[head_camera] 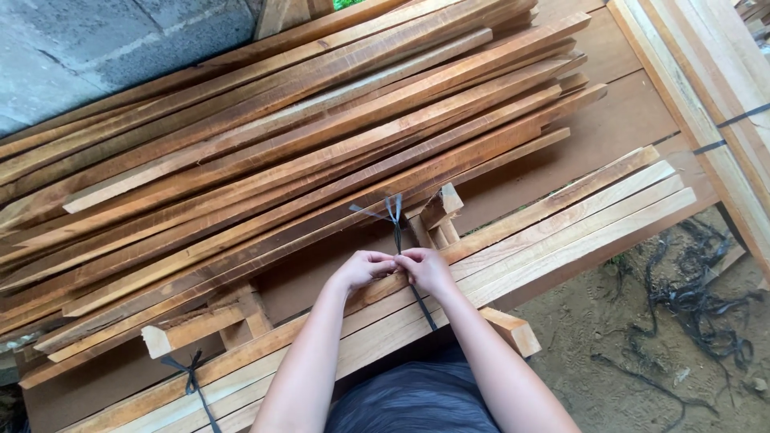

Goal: Bundling wooden strips using wire ties on a workshop table.

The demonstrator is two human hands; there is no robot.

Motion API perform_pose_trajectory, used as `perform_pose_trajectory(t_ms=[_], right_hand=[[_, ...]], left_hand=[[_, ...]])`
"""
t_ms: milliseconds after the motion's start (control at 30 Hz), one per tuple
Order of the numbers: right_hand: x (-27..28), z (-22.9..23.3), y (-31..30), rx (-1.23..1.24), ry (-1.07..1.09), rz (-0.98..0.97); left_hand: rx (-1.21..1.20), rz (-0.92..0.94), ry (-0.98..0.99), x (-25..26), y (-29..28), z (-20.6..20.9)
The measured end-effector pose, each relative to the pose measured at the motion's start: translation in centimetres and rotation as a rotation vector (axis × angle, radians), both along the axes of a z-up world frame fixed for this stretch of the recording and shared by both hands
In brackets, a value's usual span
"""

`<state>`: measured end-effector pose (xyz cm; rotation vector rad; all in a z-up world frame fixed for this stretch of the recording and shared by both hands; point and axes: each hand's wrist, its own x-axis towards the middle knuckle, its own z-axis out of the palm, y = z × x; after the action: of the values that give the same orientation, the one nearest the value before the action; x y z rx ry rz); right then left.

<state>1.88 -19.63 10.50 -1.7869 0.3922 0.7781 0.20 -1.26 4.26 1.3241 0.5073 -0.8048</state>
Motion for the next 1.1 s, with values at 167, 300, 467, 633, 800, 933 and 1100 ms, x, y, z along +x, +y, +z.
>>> perform_pose_trajectory(t_ms=[167, 300, 467, 633, 800, 933, 1100], right_hand=[[1.0, 0.1, 0.2, -0.024, 0.052, -0.009], [0.9, 0.0, 0.1, -0.009, 0.077, -0.019], [0.2, -0.5, -0.2, 0.065, 0.055, -0.104], [-1.3, -0.3, 0.2, 0.082, -0.014, -0.205], [-2.4, 1.5, -0.1, -0.393, -0.600, 0.252], [-2.0, -0.3, -0.4, -0.584, -0.713, 0.480], [-1.6, 0.0, -0.3, -0.678, -0.789, 0.677]], left_hand=[[0.012, 0.049, 0.010, -0.4, 0.1, -0.4], [-0.059, 0.044, 0.037, -0.2, -0.5, 0.9], [-0.015, -0.077, 0.005, 0.2, -0.3, -0.6], [0.059, -0.060, -0.079, 0.0, -0.6, -1.4], [0.171, -0.185, -0.268, -0.3, -1.2, -3.8], [0.207, -0.189, -0.320, -1.1, -1.1, -4.4], [0.193, -0.162, -0.337, -1.1, -1.1, -3.8]])
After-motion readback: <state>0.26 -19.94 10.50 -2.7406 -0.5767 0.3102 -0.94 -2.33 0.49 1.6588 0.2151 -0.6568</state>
